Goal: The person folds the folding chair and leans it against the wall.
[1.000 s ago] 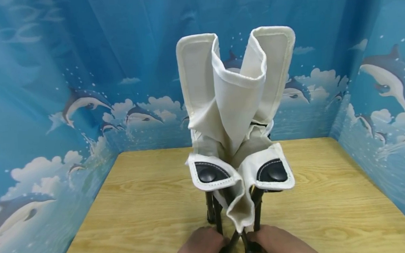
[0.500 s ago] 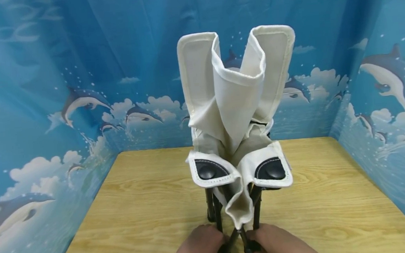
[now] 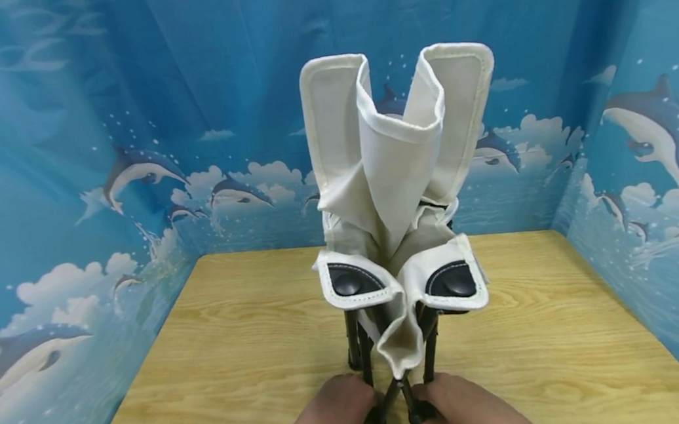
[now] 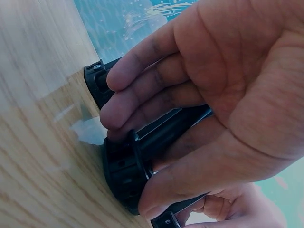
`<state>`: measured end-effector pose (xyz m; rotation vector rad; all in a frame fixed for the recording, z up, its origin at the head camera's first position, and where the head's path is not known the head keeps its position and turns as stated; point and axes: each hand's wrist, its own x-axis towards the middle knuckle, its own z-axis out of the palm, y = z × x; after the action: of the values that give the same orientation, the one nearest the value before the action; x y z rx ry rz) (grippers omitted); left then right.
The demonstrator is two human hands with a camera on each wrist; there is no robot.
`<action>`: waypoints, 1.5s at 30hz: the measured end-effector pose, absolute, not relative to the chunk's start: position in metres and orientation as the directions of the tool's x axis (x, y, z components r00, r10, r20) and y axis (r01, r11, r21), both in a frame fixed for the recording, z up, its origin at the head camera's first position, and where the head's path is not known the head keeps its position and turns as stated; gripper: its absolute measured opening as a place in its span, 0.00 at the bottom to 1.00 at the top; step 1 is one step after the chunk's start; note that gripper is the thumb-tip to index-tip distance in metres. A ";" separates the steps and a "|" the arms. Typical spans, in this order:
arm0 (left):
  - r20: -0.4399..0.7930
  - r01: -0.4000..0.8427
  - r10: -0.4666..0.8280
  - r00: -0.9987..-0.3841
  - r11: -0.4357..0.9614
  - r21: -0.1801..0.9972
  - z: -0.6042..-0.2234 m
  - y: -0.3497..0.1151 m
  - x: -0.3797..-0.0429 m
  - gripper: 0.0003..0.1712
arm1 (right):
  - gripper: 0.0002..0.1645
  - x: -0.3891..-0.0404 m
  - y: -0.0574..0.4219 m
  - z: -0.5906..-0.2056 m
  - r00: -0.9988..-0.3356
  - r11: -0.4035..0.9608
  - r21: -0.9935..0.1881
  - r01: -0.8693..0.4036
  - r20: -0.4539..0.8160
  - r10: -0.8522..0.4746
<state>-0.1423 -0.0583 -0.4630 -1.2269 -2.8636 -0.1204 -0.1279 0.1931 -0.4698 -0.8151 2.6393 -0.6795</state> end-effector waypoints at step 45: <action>0.076 0.723 0.719 -0.691 0.686 0.083 -0.465 -0.058 -0.148 0.18 | 0.08 -0.137 0.193 -0.473 -0.809 0.735 -0.572 -0.364 -0.197 -0.554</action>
<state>-0.1480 -0.0580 -0.4649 -1.2200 -2.8498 -0.1654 -0.1370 0.1927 -0.4733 -0.7099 2.5822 -0.7438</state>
